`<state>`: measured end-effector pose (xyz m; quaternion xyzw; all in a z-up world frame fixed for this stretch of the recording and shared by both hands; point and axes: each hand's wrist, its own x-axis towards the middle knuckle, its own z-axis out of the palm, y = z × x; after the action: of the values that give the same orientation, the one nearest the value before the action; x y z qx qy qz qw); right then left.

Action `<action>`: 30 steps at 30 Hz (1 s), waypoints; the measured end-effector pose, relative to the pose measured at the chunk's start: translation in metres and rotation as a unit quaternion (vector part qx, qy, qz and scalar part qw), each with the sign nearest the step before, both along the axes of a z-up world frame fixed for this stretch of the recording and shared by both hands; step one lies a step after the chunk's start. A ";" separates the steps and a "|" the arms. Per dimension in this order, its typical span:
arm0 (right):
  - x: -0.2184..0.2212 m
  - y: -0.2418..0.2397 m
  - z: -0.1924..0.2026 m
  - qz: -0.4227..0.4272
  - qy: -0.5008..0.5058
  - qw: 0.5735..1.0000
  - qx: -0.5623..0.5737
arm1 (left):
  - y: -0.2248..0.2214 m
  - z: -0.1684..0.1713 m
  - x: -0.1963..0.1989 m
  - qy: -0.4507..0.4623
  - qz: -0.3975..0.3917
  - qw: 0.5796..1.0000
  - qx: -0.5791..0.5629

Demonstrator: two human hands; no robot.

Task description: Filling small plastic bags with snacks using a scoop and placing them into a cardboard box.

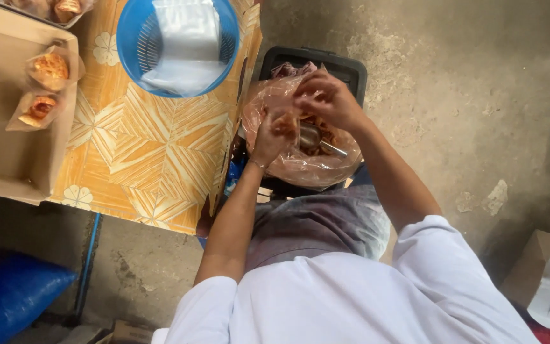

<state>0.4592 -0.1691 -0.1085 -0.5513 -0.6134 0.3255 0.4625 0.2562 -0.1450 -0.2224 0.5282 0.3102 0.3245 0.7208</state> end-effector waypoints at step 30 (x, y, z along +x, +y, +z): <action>-0.003 -0.022 -0.154 -0.083 -0.050 0.969 -0.228 | -0.040 0.001 -0.052 -0.190 -0.096 0.919 -0.331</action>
<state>0.4560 -0.1916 -0.2629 -0.7069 -0.4970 0.3896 0.3187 0.2044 -0.1850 -0.2216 0.2154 0.2049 0.2265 0.9275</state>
